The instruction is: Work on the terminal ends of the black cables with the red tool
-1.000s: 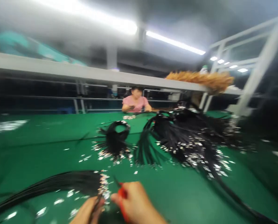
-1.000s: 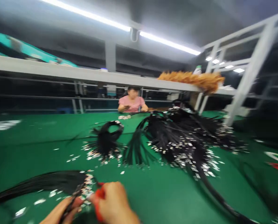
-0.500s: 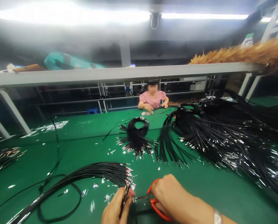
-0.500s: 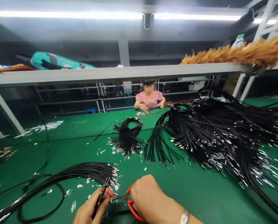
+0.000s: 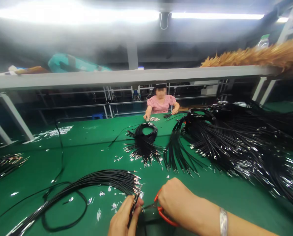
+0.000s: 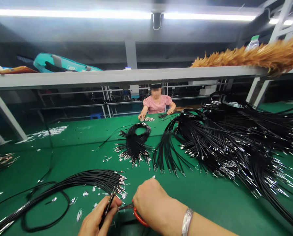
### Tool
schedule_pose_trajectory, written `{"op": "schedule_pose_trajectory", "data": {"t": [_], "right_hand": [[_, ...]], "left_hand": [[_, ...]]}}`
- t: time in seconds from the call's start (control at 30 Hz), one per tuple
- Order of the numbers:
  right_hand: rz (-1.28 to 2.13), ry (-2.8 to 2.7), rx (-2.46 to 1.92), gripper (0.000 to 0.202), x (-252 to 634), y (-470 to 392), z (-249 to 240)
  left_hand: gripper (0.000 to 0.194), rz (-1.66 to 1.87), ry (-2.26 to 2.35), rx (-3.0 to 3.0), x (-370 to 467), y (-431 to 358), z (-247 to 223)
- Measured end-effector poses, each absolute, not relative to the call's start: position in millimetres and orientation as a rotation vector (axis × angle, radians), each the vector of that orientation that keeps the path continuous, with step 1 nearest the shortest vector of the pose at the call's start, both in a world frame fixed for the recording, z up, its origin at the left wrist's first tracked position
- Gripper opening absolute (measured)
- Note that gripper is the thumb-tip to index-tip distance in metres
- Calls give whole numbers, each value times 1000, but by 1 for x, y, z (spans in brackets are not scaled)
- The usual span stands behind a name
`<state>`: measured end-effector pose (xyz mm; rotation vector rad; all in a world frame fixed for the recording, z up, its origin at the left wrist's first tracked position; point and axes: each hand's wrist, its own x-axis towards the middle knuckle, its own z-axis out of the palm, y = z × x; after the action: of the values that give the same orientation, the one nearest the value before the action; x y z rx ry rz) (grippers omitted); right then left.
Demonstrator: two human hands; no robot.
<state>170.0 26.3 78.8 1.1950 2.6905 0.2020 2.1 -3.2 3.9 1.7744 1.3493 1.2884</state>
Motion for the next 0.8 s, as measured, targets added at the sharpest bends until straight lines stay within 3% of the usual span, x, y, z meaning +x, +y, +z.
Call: {"op": "schedule_pose_trajectory", "data": {"t": [0.43,0.67,0.73,0.8], "right_hand": [[101,2675,1299,18,165,27,82],[159,2681,1609,15,183,34,88],[-63,2735,1843,19,183,33,89],[-759,2718,2112,24,178,29,87]], "left_hand": [[17,1269,1261,1735,2,-2,9],[41,1023,1181,1265,0,5,11],[49,1004,1127,1177,1,7,12],[51,1006,1102,1146,2,7,14]]}}
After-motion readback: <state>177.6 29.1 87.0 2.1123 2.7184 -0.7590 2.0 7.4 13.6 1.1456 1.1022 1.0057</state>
